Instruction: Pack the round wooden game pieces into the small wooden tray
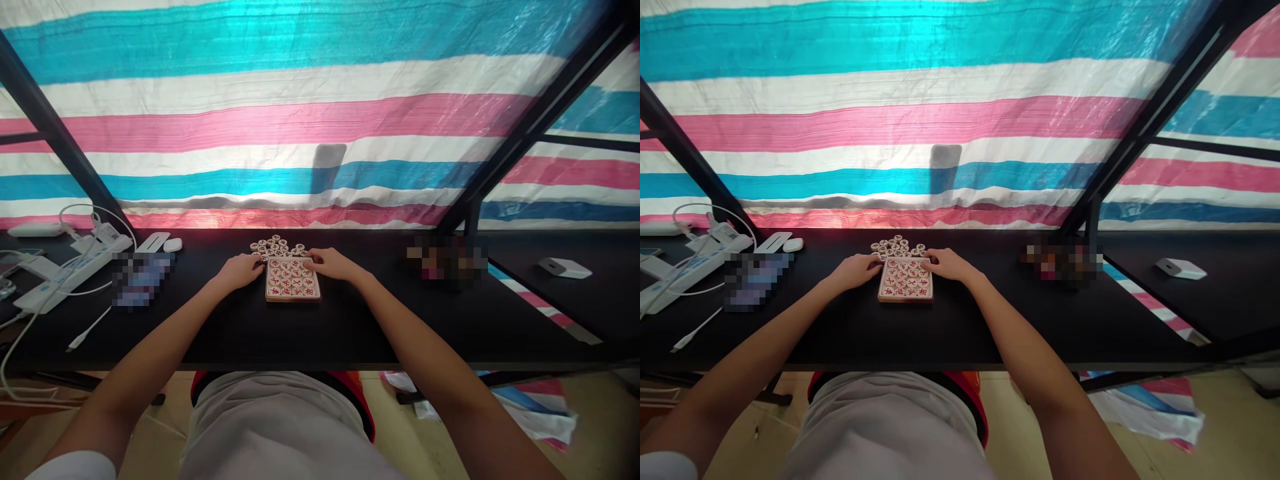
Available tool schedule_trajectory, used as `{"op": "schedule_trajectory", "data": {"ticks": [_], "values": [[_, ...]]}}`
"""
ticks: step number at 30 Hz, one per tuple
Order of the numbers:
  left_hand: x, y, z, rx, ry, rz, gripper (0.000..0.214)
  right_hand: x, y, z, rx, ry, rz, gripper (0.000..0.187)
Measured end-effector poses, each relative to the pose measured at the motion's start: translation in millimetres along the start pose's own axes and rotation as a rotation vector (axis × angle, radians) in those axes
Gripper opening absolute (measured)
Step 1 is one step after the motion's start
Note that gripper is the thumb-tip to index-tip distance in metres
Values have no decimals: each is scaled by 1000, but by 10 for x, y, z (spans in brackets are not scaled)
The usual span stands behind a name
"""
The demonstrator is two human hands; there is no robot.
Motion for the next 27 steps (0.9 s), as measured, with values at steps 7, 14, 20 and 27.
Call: {"op": "schedule_trajectory", "data": {"ticks": [7, 14, 20, 27], "values": [[-101, -42, 129, 51, -84, 128, 34, 12, -7, -5, -3, 36, -40, 38], [-48, -84, 245, 112, -114, 45, 34, 25, 0, 0, -2, 40, -49, 41], [-62, -104, 263, 139, -102, 17, 36, 38, 7, 5, 4, 24, -45, 37], [-64, -110, 300, 215, -125, 7, 37, 32, 11, -7, 39, 15, -44, 38]]}}
Point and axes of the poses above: each hand's wrist, its own y-axis towards the middle knuckle, its own x-axis out of the palm, z = x × y, the point moved 6 cm from there along y, towards the middle knuckle, and after that the axes turned 8 degrees about z, right-handed, at the moved point
